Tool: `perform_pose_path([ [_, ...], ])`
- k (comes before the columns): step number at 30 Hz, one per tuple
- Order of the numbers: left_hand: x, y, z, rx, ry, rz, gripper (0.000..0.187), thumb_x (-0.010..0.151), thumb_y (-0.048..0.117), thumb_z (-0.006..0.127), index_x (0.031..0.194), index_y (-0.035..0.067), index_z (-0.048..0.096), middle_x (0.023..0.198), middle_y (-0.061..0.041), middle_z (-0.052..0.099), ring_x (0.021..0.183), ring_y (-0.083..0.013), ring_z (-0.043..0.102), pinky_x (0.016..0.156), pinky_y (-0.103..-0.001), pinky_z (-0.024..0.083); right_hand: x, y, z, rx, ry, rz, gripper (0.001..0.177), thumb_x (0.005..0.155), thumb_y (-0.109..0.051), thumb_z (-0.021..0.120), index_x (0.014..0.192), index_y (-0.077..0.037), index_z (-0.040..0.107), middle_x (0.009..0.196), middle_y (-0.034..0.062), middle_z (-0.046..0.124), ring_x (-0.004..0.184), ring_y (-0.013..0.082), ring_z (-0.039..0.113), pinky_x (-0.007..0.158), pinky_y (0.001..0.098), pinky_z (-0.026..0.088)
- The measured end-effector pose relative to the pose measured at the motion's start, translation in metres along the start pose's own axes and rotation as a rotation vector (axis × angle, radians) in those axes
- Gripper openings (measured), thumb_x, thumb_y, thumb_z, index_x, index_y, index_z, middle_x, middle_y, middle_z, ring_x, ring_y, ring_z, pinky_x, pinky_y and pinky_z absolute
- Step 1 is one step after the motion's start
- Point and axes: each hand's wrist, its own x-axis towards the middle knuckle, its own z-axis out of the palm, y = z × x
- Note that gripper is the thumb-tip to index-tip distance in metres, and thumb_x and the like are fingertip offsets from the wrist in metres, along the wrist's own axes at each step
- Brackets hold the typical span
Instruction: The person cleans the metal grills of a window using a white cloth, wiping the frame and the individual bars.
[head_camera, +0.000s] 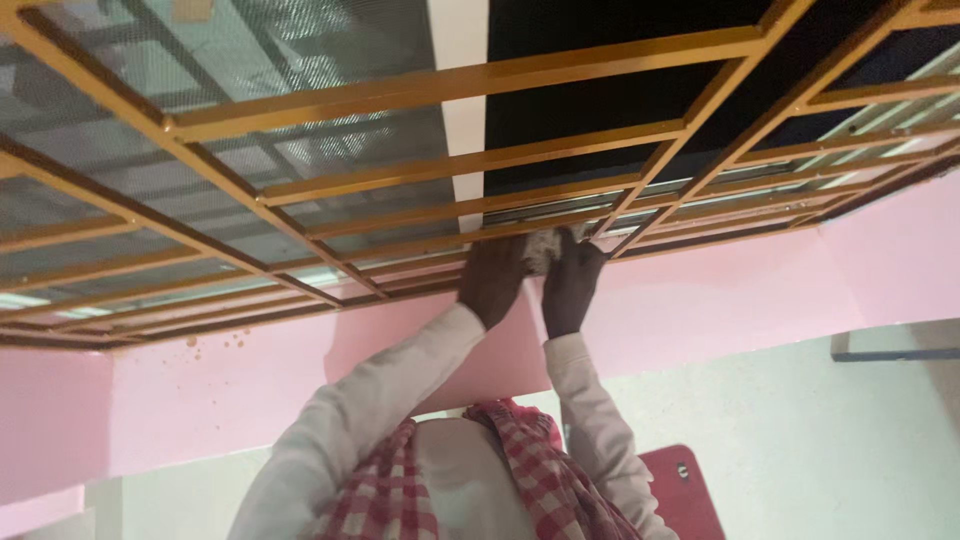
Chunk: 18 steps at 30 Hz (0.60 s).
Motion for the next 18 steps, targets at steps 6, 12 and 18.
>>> perform_pose_path([
  [6, 0.035, 0.017, 0.02, -0.216, 0.057, 0.077, 0.045, 0.092, 0.018, 0.064, 0.134, 0.005, 0.054, 0.123, -0.023, 0.067, 0.116, -0.0391, 0.062, 0.096, -0.056, 0.045, 0.0, 0.013, -0.001, 0.064, 0.103, 0.1, 0.061, 0.09, 0.006, 0.063, 0.147, -0.015, 0.057, 0.111, 0.0171, 0.053, 0.106, 0.0365, 0.054, 0.094, 0.0448, 0.049],
  [12, 0.018, -0.006, 0.025, -0.031, 0.056, 0.109, 0.052, 0.095, 0.008, 0.054, 0.147, 0.004, 0.049, 0.13, -0.023, 0.064, 0.12, -0.037, 0.061, 0.103, -0.053, 0.044, -0.018, -0.017, 0.02, 0.187, 0.165, 0.164, 0.061, 0.097, 0.002, 0.057, 0.156, -0.011, 0.047, 0.118, 0.0205, 0.055, 0.112, 0.0388, 0.056, 0.104, 0.0471, 0.048],
  [18, -0.037, -0.056, -0.01, 0.024, 0.054, 0.057, 0.059, 0.091, 0.01, 0.057, 0.148, 0.003, 0.047, 0.14, -0.022, 0.055, 0.128, -0.0382, 0.054, 0.111, -0.055, 0.036, -0.046, -0.07, 0.03, 0.173, 0.118, -0.056, 0.054, 0.103, -0.009, 0.059, 0.155, -0.006, 0.045, 0.141, 0.0296, 0.053, 0.134, 0.0536, 0.045, 0.106, 0.0519, 0.044],
])
